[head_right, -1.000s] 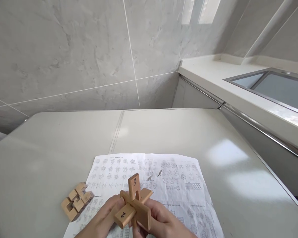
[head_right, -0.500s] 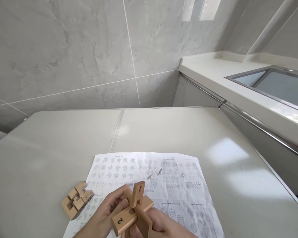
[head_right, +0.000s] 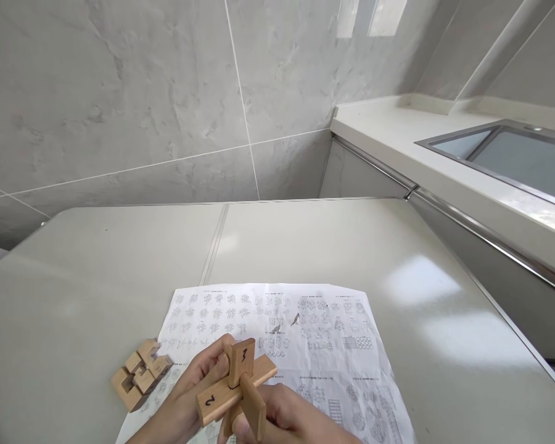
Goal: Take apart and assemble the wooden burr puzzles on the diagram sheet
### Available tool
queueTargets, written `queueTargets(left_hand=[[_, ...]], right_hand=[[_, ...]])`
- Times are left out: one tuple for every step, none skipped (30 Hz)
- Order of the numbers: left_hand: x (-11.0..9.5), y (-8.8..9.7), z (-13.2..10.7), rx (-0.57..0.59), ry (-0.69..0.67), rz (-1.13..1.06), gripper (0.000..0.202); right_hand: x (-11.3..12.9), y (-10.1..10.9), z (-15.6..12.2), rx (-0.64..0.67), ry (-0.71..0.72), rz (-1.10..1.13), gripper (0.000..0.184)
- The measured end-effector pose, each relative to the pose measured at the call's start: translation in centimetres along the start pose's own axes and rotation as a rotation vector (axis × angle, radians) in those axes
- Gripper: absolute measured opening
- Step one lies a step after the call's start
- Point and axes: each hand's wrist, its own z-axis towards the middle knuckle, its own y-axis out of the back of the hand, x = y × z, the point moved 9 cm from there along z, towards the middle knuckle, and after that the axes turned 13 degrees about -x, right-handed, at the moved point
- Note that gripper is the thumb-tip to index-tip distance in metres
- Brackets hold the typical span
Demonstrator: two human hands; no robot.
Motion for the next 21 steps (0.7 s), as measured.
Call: queueTargets(left_hand=[[0.0, 0.0, 0.0, -0.006, 0.0, 0.006, 0.04], [-0.1, -0.1, 0.0, -0.009, -0.003, 0.018, 0.041], [-0.2, -0.2, 0.1, -0.01, -0.004, 0.035, 0.042], [-0.3, -0.3, 0.0, -0.009, -0.003, 0.056, 0.043], [-0.3, -0.4, 0.0, -0.007, -0.002, 0.079, 0.044], [-0.4, -0.4, 0.1, -0.013, -0.004, 0.105, 0.045], [-0.6, -0.4, 0.1, -0.027, -0.012, 0.136, 0.045], [-0.9, -0.3, 0.1, -0.048, -0.027, 0.168, 0.046], [-1.1, -0.2, 0.2, -0.07, -0.044, 0.201, 0.046], [-1.4, -0.1, 0.2, -0.087, -0.061, 0.234, 0.047], [-1.5, -0.2, 0.2, -0.097, -0.072, 0.266, 0.048], [-1.6, -0.2, 0.2, -0.098, -0.076, 0.295, 0.048], [-1.7, -0.4, 0.2, -0.096, -0.074, 0.321, 0.049], [-1.7, -0.5, 0.1, -0.094, -0.072, 0.345, 0.05], [-1.7, -0.6, 0.1, -0.098, -0.072, 0.37, 0.051], [-1.8, -0.6, 0.0, -0.107, -0.075, 0.392, 0.052], [-1.9, -0.6, 0.0, -0.118, -0.081, 0.409, 0.052], [-1.9, -0.5, 0.0, -0.127, -0.09, 0.42, 0.051], [-2.0, -0.5, 0.0, -0.129, -0.101, 0.424, 0.05], [-1.9, -0.6, 0.1, -0.125, -0.112, 0.422, 0.048], [-1.9, -0.6, 0.1, -0.115, -0.123, 0.415, 0.045]], right_hand=[[-0.1, 0.0, 0.0, 0.001, -0.001, 0.009, 0.071], [-0.3, 0.2, 0.0, -0.003, -0.005, 0.023, 0.069], [-0.5, 0.2, 0.1, -0.001, -0.007, 0.041, 0.066], [-0.8, 0.3, 0.0, 0.005, -0.003, 0.065, 0.062], [-1.1, 0.3, 0.0, 0.012, 0.0, 0.092, 0.058], [-1.2, 0.3, 0.0, 0.028, 0.021, 0.122, 0.056], [-1.4, 0.3, -0.1, 0.038, 0.032, 0.164, 0.054], [-1.6, 0.4, -0.1, 0.031, 0.033, 0.21, 0.05], [-1.7, 0.5, -0.1, 0.025, 0.039, 0.254, 0.046], [-1.7, 0.6, -0.1, 0.014, 0.043, 0.295, 0.043], [-1.7, 0.7, -0.2, 0.007, 0.047, 0.328, 0.041], [-1.6, 0.7, -0.2, 0.006, 0.049, 0.354, 0.039], [-1.6, 0.7, -0.2, 0.007, 0.05, 0.373, 0.039], [-1.5, 0.7, -0.2, 0.014, 0.052, 0.386, 0.039], [-1.6, 0.6, -0.2, 0.024, 0.053, 0.396, 0.041], [-1.7, 0.6, -0.2, 0.035, 0.049, 0.41, 0.042], [-1.8, 0.6, -0.1, 0.041, 0.044, 0.427, 0.043], [-2.0, 0.7, -0.1, 0.042, 0.043, 0.45, 0.042], [-2.2, 0.8, 0.0, 0.042, 0.041, 0.476, 0.041], [-2.3, 0.9, 0.2, 0.04, 0.04, 0.509, 0.038], [-2.3, 1.0, 0.3, 0.036, 0.046, 0.544, 0.035]])
